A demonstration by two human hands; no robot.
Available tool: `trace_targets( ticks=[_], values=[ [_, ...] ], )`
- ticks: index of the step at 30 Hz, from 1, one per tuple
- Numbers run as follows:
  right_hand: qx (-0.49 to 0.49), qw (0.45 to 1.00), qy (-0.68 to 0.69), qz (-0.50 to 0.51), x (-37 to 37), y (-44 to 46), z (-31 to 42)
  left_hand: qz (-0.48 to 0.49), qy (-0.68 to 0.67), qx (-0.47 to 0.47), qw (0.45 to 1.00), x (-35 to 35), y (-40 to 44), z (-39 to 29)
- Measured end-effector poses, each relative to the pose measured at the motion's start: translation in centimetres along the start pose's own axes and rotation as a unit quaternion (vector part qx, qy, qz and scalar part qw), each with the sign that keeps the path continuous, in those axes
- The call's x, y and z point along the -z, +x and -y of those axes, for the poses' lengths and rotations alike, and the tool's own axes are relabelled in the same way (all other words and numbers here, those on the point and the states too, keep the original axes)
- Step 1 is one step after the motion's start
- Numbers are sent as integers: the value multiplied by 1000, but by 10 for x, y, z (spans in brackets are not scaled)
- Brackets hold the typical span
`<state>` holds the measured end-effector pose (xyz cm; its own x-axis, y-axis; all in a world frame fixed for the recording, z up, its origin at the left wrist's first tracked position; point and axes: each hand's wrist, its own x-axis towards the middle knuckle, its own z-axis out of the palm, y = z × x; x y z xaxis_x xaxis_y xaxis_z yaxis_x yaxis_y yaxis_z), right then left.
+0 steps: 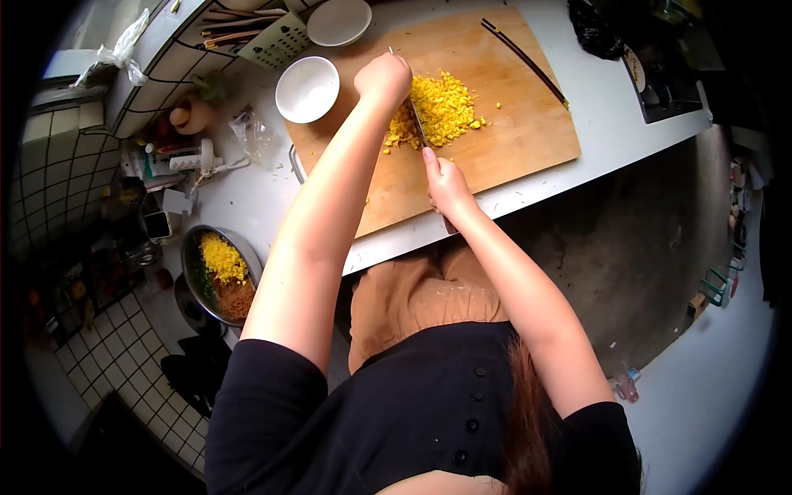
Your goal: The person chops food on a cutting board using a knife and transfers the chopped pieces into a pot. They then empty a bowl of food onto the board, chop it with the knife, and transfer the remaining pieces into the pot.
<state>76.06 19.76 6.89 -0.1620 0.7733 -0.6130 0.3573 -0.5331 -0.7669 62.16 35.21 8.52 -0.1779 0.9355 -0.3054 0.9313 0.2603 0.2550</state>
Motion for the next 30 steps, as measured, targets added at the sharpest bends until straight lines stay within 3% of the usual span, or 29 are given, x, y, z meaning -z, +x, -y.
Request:
trace_targets(
  ticks=[2, 6, 8, 9, 10, 11, 13, 16, 18, 20, 24, 26, 30],
  values=[
    [-28, 999, -13, 24, 6, 1, 12, 34, -30, 36, 998, 5, 4, 6],
    [-106, 990, -51, 77, 29, -19, 79, 70, -40, 22, 997, 10, 26, 23],
    [-101, 992, -23, 71, 25, -20, 72, 98, -21, -9, 995, 20, 18, 22],
    [-98, 993, -10, 69, 21, -20, 66, 121, -38, 28, 991, 17, 19, 20],
    [-63, 996, 0, 65, 15, -12, 40, 48, -50, 25, 997, 8, 12, 19],
    [6, 1000, -4, 30, 8, -2, 3, 27, -36, 19, 999, 6, 3, 10],
    [32, 999, 6, 14, 6, 5, -10, 30, -14, 39, 999, 9, -4, -2],
    [-79, 995, 38, 53, 16, -15, 45, 39, -29, 56, 997, 8, 14, 7],
    [-116, 991, 44, 58, 21, -23, 74, 101, 79, -11, 992, 7, 37, 16],
    [-108, 990, 65, 65, 16, -23, 69, 118, 65, -5, 991, 4, 42, 19],
    [-44, 993, 97, 54, 0, -8, 14, 7, -8, 24, 1000, 6, 1, 0],
    [-66, 992, 84, 61, 4, -13, 28, 26, -21, 49, 998, 8, 5, 4],
    [-108, 991, 30, 76, 21, -19, 79, 108, 36, 9, 993, 11, 40, 22]
  ],
)
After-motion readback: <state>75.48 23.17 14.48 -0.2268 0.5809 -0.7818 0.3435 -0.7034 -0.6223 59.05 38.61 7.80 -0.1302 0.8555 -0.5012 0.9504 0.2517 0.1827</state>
